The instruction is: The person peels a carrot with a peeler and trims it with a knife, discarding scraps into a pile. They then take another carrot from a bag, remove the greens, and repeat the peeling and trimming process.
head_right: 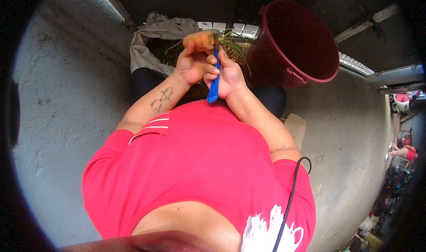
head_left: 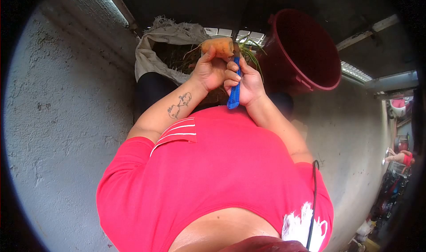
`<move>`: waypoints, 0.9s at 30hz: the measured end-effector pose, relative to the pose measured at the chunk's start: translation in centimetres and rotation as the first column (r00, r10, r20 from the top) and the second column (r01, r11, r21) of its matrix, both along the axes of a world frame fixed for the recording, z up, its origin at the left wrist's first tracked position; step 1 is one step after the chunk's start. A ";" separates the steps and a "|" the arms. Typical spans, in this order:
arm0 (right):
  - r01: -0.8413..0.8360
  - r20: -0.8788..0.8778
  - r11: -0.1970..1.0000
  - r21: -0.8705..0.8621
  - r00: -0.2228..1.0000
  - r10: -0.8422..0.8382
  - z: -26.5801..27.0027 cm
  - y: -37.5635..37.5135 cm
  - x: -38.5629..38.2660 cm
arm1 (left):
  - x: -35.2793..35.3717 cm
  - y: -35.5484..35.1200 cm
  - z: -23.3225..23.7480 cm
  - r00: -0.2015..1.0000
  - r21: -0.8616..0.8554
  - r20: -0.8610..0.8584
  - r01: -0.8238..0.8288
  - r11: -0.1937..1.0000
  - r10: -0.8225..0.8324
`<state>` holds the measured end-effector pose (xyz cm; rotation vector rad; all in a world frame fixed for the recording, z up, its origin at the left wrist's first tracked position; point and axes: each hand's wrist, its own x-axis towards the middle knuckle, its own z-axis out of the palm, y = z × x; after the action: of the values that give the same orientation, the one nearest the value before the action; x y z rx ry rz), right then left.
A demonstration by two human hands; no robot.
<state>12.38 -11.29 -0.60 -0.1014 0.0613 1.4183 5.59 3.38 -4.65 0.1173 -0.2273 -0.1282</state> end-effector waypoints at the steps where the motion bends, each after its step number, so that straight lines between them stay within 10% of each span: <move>1: 0.004 -0.018 1.000 0.010 1.000 -0.004 0.1 0.1 -0.1 | 0.0 0.0 0.0 1.000 -0.010 0.008 0.005 1.000 -0.005; 9: 0.089 0.055 0.993 -0.071 0.995 -0.086 1.0 0.2 -0.9 | 0.0 -0.2 -0.5 0.998 0.011 -0.055 0.017 1.000 -0.017; 12: 0.187 0.261 0.968 -0.167 0.955 -0.140 1.5 0.1 -1.0 | -0.3 -0.5 -0.1 0.976 0.301 0.056 -0.218 0.928 0.211; 16: 0.212 0.231 0.932 -0.293 0.962 -0.146 1.3 0.1 -0.8 | -1.1 -1.8 3.5 0.705 0.733 0.329 -0.610 0.301 0.628; 19: 0.079 0.112 0.898 -0.432 0.993 -0.033 0.6 0.1 0.4 | -0.8 -0.7 2.7 0.684 0.782 0.342 -0.588 0.208 0.644; 23: 0.104 0.343 0.871 -0.481 0.936 0.078 1.8 -1.4 1.1 | -1.7 1.5 3.0 0.624 0.868 0.494 -0.308 -0.390 0.606; 24: 0.426 0.662 0.785 -0.450 0.749 -0.027 4.6 -1.1 -0.5 | -2.4 1.6 4.4 0.617 0.778 0.583 -0.237 -0.582 0.528; 27: 0.461 0.986 0.877 -0.131 -0.029 0.162 5.4 -3.0 0.2 | -3.3 1.4 6.2 0.594 0.589 0.696 -0.153 -0.794 0.403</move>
<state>12.62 -14.24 4.81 -1.5288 -0.8615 0.7127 2.31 4.75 1.58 2.3699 0.3134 0.8523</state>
